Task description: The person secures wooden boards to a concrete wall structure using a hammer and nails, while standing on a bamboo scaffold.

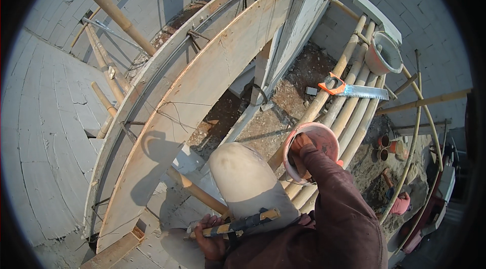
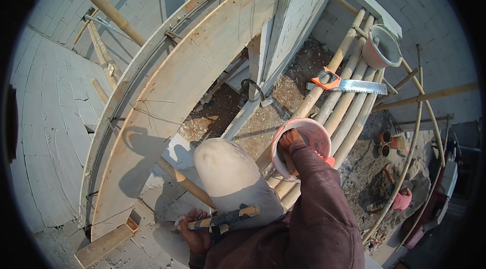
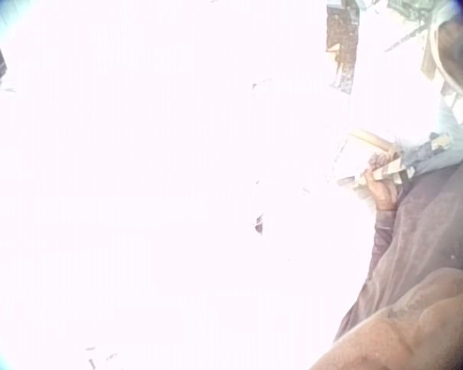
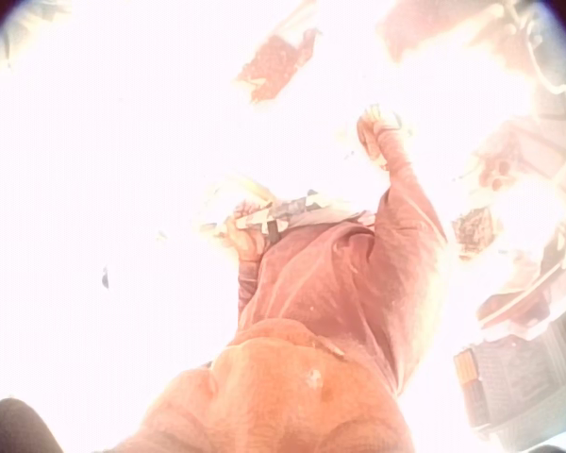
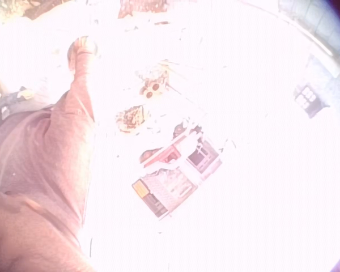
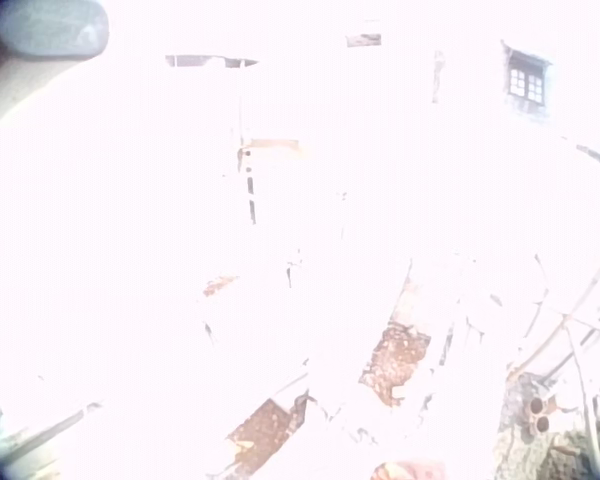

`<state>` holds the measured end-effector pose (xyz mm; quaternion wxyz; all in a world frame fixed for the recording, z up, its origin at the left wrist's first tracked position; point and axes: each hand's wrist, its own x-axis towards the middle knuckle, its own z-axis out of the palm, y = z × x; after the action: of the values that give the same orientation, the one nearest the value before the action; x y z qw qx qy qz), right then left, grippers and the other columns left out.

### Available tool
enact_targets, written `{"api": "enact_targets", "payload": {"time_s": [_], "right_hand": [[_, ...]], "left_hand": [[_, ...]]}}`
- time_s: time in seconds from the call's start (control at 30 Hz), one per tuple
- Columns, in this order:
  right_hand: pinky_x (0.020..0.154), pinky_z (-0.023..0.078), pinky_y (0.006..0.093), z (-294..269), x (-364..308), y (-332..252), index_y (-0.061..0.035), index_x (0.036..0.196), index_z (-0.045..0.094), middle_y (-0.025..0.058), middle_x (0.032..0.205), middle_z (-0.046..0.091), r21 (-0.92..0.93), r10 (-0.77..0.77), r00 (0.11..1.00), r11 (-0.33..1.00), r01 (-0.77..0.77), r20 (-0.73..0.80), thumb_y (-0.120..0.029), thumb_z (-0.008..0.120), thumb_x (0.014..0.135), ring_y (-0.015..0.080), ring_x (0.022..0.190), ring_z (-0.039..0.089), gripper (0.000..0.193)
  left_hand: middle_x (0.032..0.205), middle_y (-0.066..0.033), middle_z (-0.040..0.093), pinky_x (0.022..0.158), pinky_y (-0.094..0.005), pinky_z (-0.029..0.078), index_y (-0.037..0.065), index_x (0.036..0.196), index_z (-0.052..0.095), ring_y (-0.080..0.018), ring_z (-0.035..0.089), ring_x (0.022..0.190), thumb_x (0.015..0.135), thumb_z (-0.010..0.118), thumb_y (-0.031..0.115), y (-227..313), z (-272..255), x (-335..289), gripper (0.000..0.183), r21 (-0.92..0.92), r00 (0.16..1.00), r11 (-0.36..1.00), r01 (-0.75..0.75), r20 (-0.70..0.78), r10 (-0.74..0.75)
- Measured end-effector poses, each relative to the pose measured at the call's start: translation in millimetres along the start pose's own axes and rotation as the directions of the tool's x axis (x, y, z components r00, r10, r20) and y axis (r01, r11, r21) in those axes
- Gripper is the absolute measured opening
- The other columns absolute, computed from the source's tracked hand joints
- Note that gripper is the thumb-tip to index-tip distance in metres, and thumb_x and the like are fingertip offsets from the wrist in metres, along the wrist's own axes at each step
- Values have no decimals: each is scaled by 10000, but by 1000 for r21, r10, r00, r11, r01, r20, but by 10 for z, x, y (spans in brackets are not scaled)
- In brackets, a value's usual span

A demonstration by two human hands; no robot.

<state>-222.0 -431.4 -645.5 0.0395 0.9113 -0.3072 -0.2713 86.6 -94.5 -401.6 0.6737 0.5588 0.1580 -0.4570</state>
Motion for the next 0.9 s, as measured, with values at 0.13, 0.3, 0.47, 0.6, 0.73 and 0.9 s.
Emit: {"api": "enact_targets", "payload": {"time_s": [0.13,0.3,0.47,0.6,0.73,0.9], "right_hand": [[919,483,451,-98,58,-12,-103,986,744,108,1092,714,49,32,999,998,-34,39,-207,541,893,284,1046,646,246],[952,490,431,-6,-1,92,-107,1018,741,104,1116,709,49,-32,999,998,30,37,-209,516,905,288,1056,648,272],[1004,486,418,-164,-72,161,-134,1045,741,99,1171,692,139,-61,996,989,52,59,-201,490,918,282,1109,642,290],[1030,472,416,-391,-65,182,-143,1070,735,100,1194,682,126,-82,978,990,58,189,-214,501,911,275,1152,622,292],[1007,494,423,-350,-135,202,-158,1096,732,133,1230,669,174,-66,983,984,36,170,-188,512,919,288,1167,626,283],[1008,481,420,-387,-213,153,-150,1142,694,128,1252,655,222,-53,990,975,23,128,-207,449,950,290,1148,628,317]], "left_hand": [[1052,-147,622,970,-466,462,8,1170,556,-300,572,1019,963,485,498,-22,-61,16,536,-4,1000,1000,17,10,-17],[1045,-142,627,949,-468,471,10,1157,569,-301,574,1011,970,477,487,-8,-42,-2,521,-12,1000,1000,12,8,-12],[1038,-137,640,944,-467,474,13,1141,581,-297,583,999,976,479,478,-21,-51,-5,504,-19,1000,1000,-15,18,15],[1037,-136,643,949,-462,475,16,1139,583,-294,588,998,974,490,475,-37,-41,-8,497,-32,999,999,-16,27,17],[1044,-138,631,958,-449,472,18,1134,577,-291,584,1010,971,510,461,-31,34,-30,477,-36,999,999,-22,28,23],[1046,-138,624,966,-440,467,16,1133,570,-289,580,1019,969,517,459,-26,54,-45,475,-49,1000,999,-3,26,4]]}}
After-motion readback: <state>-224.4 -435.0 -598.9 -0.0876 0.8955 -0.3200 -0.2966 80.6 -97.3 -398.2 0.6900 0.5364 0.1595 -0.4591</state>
